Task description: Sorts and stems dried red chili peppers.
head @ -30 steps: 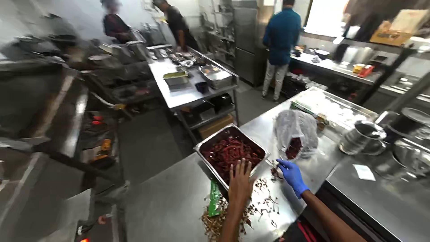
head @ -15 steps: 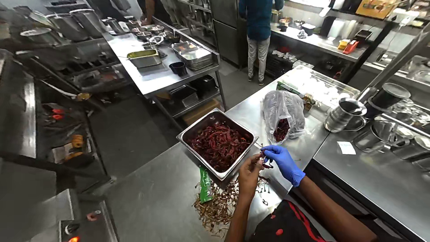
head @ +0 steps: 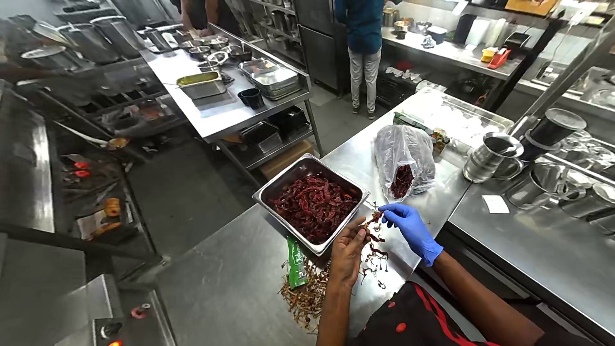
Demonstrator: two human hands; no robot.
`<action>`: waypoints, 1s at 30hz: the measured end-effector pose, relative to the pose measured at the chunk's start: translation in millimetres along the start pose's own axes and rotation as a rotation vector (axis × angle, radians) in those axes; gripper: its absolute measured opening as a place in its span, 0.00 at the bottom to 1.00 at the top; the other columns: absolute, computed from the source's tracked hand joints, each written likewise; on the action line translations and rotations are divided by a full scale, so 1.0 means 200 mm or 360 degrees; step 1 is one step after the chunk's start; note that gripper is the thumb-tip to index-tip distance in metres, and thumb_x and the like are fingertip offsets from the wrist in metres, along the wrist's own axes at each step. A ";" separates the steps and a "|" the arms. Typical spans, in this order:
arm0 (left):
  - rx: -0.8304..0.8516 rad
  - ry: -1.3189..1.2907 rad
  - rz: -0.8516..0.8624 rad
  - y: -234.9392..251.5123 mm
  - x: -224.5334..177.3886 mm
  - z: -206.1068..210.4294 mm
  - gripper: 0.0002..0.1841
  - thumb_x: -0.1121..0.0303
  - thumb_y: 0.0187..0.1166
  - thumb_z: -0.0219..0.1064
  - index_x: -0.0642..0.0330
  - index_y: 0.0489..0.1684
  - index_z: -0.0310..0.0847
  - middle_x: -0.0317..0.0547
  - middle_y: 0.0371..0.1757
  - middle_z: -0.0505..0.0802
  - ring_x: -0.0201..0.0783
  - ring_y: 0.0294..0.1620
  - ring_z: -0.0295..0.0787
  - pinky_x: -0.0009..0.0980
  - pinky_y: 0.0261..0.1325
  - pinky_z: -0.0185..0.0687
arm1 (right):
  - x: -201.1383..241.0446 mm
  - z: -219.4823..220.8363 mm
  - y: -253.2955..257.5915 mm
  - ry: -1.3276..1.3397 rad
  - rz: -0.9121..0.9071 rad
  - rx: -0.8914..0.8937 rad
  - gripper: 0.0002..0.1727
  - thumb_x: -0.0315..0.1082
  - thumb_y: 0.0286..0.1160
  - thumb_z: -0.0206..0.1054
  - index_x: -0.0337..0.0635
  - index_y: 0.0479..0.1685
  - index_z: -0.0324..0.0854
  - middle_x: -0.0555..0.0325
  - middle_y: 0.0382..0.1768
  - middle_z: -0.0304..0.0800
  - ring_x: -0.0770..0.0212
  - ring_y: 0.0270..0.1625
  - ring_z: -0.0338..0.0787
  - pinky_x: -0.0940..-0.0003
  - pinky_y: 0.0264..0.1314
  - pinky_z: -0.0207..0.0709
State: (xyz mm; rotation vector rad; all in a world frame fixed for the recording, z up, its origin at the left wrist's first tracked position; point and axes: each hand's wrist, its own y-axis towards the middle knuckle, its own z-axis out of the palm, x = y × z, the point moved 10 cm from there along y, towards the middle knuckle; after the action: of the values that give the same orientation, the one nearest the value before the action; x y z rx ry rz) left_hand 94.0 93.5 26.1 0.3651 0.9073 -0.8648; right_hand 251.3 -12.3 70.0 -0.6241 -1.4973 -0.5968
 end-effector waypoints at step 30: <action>-0.0053 0.1225 0.0743 0.00 -0.21 0.15 0.15 0.67 0.86 0.62 0.56 0.64 0.89 0.47 0.71 0.86 0.41 0.73 0.82 0.42 0.76 0.82 | 0.16 0.17 -0.02 -0.0520 -0.0734 0.0251 0.07 0.33 0.78 0.67 0.50 0.47 0.90 0.67 0.43 0.94 0.69 0.42 0.91 0.67 0.47 0.88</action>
State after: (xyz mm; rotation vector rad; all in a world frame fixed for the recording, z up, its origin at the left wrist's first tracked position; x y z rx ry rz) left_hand 96.5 96.9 77.9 0.8746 1.4612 -0.2564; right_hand 223.9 10.1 102.4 -0.2561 -1.9989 -0.7413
